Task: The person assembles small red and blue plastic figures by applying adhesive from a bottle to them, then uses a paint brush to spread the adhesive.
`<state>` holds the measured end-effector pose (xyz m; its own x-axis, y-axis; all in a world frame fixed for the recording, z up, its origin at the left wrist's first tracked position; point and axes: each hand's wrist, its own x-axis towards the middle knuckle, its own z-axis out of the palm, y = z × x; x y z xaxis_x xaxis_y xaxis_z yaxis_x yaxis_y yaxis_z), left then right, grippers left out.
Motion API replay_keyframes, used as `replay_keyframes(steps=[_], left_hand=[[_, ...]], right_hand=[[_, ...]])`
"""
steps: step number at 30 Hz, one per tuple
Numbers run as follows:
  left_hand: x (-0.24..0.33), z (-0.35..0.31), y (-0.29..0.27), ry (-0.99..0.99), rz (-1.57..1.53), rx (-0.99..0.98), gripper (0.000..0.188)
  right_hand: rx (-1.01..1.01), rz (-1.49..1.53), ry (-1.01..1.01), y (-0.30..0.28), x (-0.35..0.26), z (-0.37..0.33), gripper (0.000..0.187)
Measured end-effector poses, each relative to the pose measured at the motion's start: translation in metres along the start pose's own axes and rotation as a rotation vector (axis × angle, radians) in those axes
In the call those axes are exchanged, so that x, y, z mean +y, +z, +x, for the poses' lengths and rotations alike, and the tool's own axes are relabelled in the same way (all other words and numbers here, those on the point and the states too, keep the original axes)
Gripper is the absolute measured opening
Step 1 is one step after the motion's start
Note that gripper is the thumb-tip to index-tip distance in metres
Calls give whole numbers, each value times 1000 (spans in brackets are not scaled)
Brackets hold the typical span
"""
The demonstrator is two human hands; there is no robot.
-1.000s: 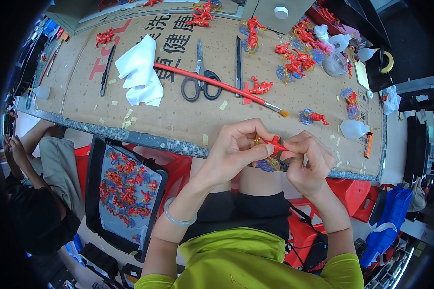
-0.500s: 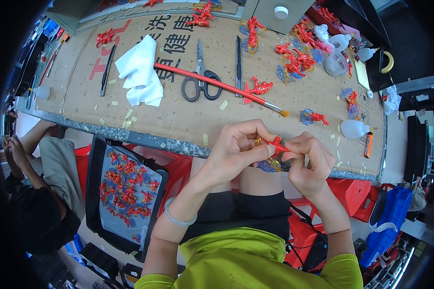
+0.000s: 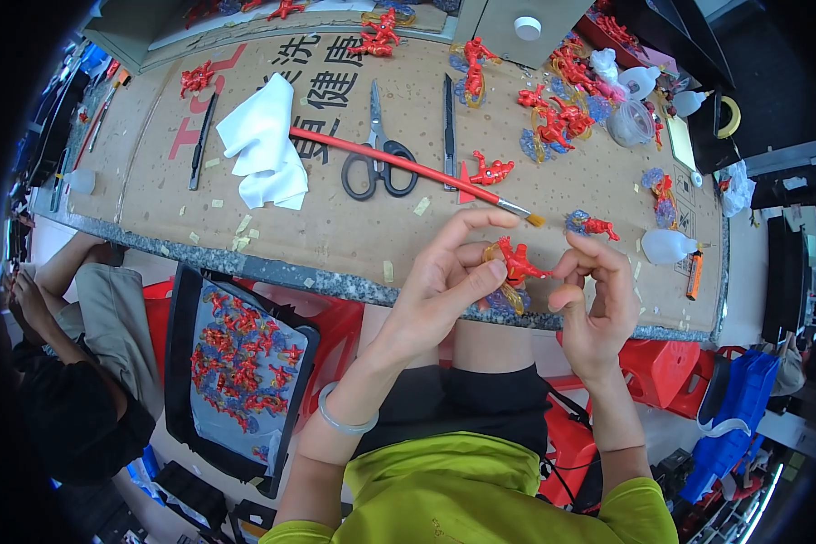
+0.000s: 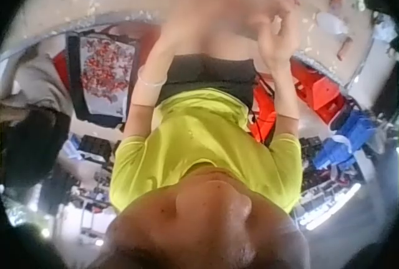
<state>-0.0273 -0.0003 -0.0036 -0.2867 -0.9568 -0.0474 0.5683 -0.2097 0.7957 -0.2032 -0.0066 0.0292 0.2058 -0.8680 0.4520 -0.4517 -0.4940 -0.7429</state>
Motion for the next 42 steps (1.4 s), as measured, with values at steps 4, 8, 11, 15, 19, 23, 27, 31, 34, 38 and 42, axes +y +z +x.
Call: replay_keyframes(steps=[4,8,11,15,19,23,27,31,34,38,42], left_hand=[[2,1,-7,-131,-125,-46,43],[-1,0,-15,-135,-232,-101,41],[3,4,-17,-149,-361,-190,42],[11,6,-13,-160,-341,-201,45],[8,6,-19,-179,-464,-256,45],[5,5,-18,-170,-476,-242,43],[12,6,-6,-232,-379,-67,39],[10,6,-3,-203,-352,-20,36],[5,6,-3,-175,-465,-34,33],[-1,-1,-6,-12,-329,-143,25],[-3,-5,5,69,-134,32,19]], right_hand=[[-117,191,167,0,-3,4,56],[-280,204,137,6,-3,9,59],[-312,263,149,12,-9,15,54],[-360,308,159,17,-10,22,38],[-378,337,194,21,-12,25,23],[-372,368,229,22,-15,26,18],[-312,355,260,23,-12,24,17],[-179,407,316,23,-12,22,16],[-130,423,390,19,-10,21,14],[-49,456,438,22,-9,18,13],[-46,416,500,22,-9,16,14]])
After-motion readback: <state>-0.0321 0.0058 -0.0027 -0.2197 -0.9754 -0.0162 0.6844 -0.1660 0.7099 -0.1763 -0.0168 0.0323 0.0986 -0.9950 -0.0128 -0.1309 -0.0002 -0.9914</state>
